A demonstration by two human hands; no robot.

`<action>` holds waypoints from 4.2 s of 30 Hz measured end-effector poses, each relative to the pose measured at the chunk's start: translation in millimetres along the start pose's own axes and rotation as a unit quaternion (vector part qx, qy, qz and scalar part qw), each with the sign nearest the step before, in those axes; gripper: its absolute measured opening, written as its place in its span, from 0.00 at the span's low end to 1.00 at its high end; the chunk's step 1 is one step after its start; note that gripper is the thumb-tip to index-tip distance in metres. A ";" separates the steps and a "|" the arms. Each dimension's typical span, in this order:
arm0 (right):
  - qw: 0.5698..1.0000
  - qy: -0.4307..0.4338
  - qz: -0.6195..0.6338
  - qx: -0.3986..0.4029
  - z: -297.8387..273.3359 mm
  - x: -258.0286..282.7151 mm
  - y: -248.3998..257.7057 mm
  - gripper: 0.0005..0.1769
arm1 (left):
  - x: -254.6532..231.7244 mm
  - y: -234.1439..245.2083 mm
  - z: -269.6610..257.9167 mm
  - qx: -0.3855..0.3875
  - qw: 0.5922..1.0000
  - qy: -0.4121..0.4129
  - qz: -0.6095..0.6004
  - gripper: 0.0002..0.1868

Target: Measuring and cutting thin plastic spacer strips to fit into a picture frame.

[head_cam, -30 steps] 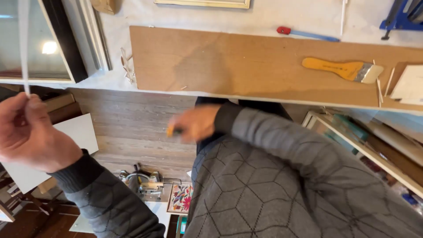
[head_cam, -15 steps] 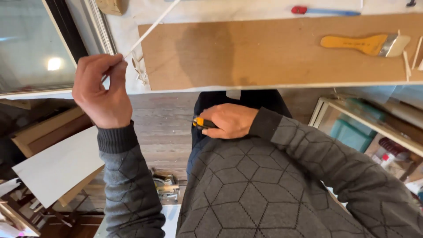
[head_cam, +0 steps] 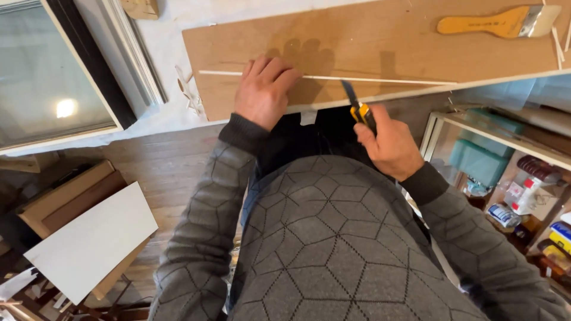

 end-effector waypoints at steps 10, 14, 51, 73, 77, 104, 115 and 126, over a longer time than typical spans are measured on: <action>0.989 -0.009 -0.071 -0.129 4.9 4.4 -26.1 0.19 | -3.7 -9.6 3.3 -0.024 1.000 0.012 0.000 0.09; 0.992 -0.024 -0.045 -0.116 5.5 3.4 -32.6 0.19 | -12.4 -15.7 -1.1 -0.022 0.999 0.022 -0.008 0.10; 0.990 0.007 0.053 -0.133 10.4 17.0 -12.9 0.16 | -10.9 -18.6 -52.5 -0.114 0.654 0.468 -0.583 0.07; 0.940 0.213 -0.242 0.114 56.5 -46.8 129.8 0.18 | -125.3 -191.7 -33.2 -0.152 0.422 0.583 -0.678 0.14; 0.936 0.212 -0.251 0.123 60.5 -61.7 149.9 0.19 | -129.0 -195.2 -24.9 -0.116 0.424 0.587 -0.680 0.18; 0.918 0.199 -0.303 0.162 41.0 -91.3 125.5 0.28 | -61.7 -95.6 -18.3 -0.147 0.965 0.088 0.198 0.10; 0.941 0.166 -0.243 0.168 33.0 -83.0 128.9 0.18 | -58.3 -77.9 -32.6 -0.140 0.976 0.011 0.168 0.15; 0.943 0.204 -0.234 0.121 33.2 -68.1 133.0 0.16 | -54.9 -63.1 -24.6 -0.096 0.968 -0.062 0.223 0.09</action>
Point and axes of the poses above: each hand's wrist, its own z-axis towards the middle knuckle, its own y-axis out of the back of the hand, x = y × z, the point moved 2 cm from there along z, towards the middle knuckle, and after that the axes turned 13 degrees about y, right-handed, at the moved point
